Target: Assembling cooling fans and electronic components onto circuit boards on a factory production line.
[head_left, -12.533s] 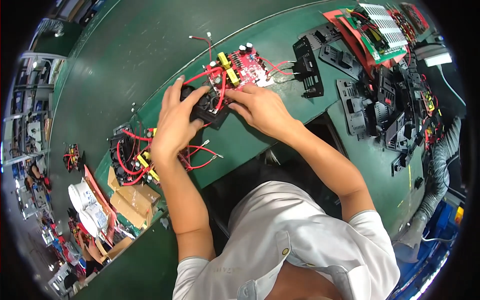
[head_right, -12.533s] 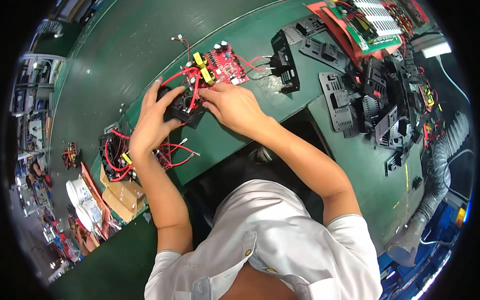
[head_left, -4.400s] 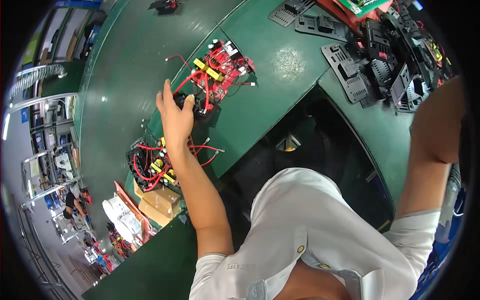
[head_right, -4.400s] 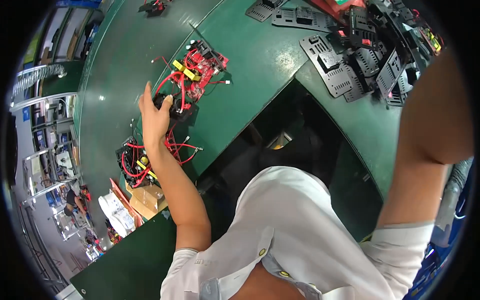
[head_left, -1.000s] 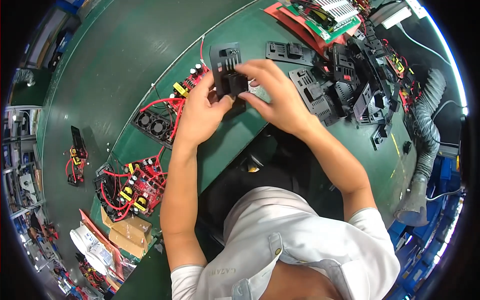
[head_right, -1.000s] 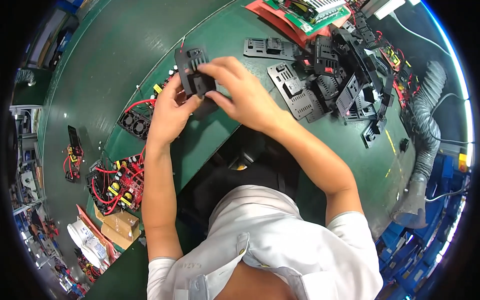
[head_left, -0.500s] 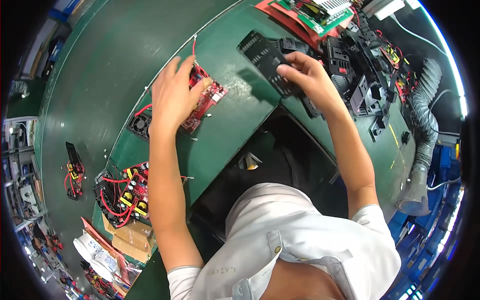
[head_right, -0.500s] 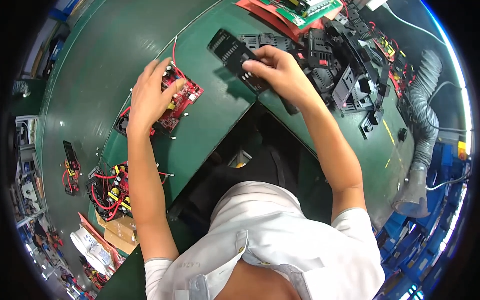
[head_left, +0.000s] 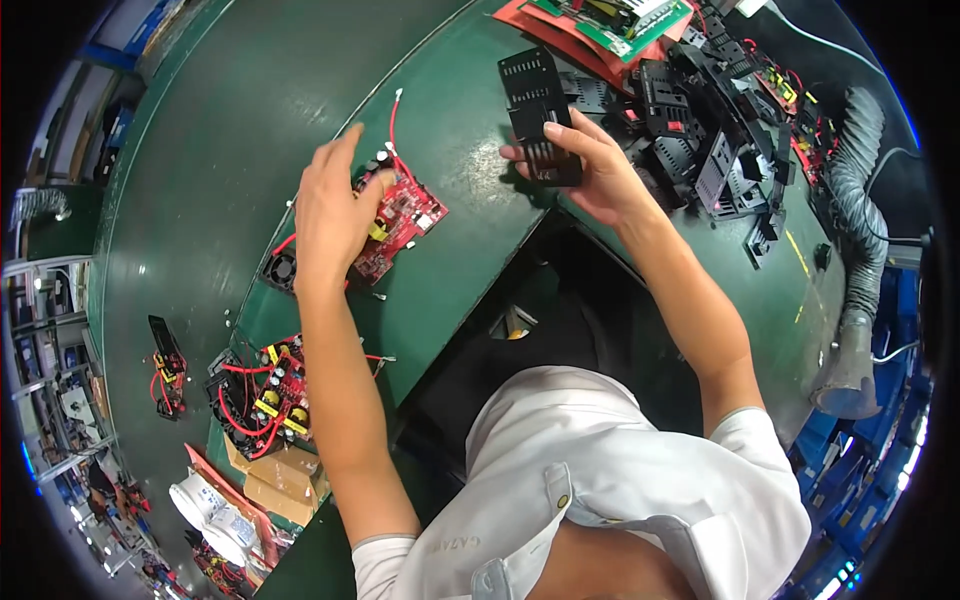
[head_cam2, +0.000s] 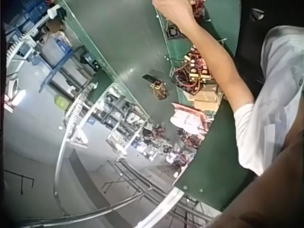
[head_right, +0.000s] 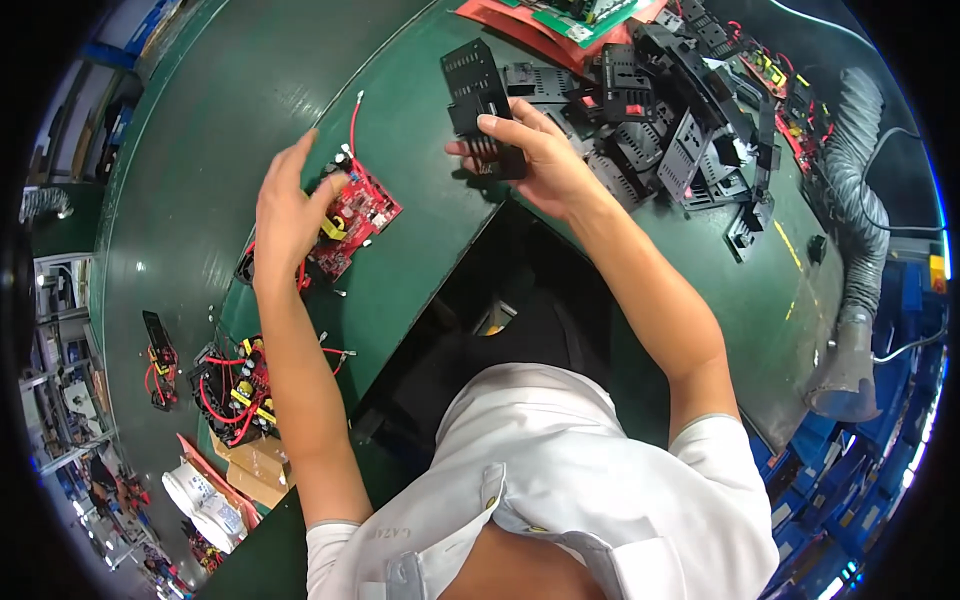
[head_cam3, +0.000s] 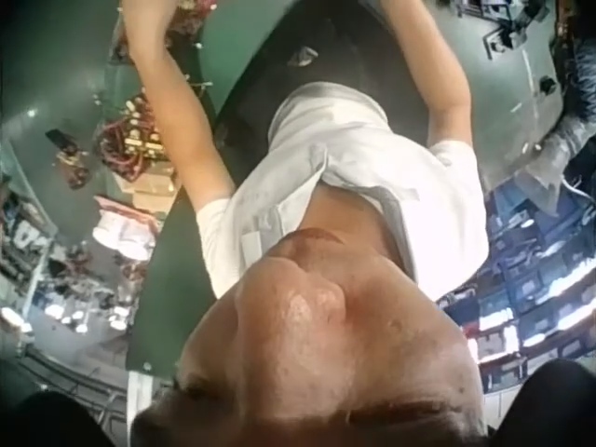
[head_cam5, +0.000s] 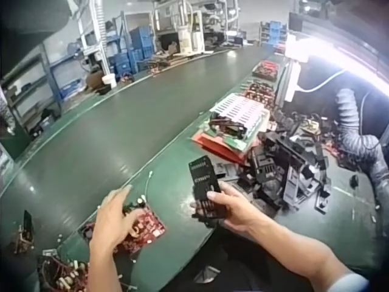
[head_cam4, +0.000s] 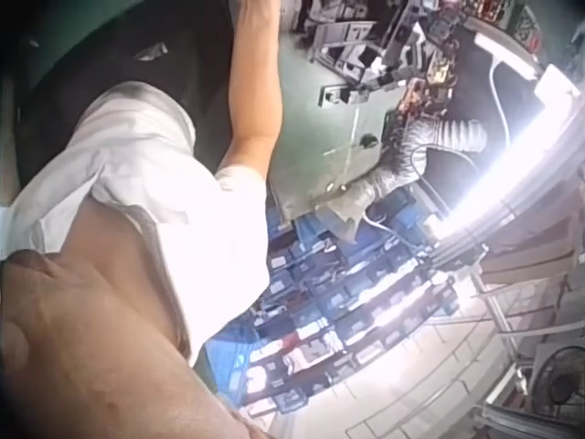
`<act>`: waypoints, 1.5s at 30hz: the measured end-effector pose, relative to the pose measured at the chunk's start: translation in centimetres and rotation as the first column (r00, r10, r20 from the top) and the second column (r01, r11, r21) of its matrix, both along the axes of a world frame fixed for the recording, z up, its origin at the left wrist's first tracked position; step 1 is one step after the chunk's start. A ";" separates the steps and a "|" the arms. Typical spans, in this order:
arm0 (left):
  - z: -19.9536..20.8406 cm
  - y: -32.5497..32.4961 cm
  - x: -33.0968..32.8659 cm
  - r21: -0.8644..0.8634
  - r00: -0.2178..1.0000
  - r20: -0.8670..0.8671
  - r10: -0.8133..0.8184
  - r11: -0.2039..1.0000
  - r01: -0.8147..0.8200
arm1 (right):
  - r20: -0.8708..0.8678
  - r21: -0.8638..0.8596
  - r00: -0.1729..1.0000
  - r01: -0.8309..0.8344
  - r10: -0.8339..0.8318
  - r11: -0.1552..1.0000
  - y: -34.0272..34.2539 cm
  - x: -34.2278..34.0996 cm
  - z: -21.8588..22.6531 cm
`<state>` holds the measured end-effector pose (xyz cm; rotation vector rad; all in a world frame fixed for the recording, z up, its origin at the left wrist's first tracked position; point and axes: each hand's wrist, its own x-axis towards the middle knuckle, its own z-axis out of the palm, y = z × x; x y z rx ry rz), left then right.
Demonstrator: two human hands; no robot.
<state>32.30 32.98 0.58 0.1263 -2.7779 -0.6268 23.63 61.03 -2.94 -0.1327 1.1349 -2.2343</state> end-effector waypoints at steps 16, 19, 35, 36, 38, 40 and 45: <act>-1.0 3.3 -3.3 -0.108 0.968 0.208 0.138 0.987 -0.117 | 0.038 -0.082 0.990 -0.132 0.135 0.988 -7.1 -3.0 -3.4; -1.0 3.0 -3.4 0.217 0.987 0.158 0.026 0.974 -0.061 | 0.039 -0.119 0.992 -0.115 0.120 0.986 -6.9 -3.1 -3.5; -3.0 4.5 -4.1 0.661 0.998 -0.068 -0.012 0.749 0.054 | 0.065 -0.050 0.996 -0.051 0.054 0.997 -4.6 -1.1 -2.6; -2.8 4.6 -4.1 0.656 0.998 -0.065 -0.016 0.753 0.055 | -0.010 -0.045 0.998 -0.067 0.067 0.997 -4.5 -1.1 -2.6; -2.3 4.8 -4.0 0.502 0.992 -0.104 -0.078 0.856 0.120 | -0.030 -0.083 0.998 -0.056 0.054 0.995 -4.6 -0.9 -2.9; -2.1 5.1 -4.1 0.477 0.991 -0.100 -0.087 0.870 0.124 | -0.067 -0.063 0.995 -0.079 0.075 0.995 -4.5 -1.0 -3.1; -2.2 5.4 -4.2 0.409 0.984 -0.139 -0.108 0.899 0.156 | -0.121 -0.030 0.985 -0.126 0.121 0.992 -4.7 -0.8 -2.9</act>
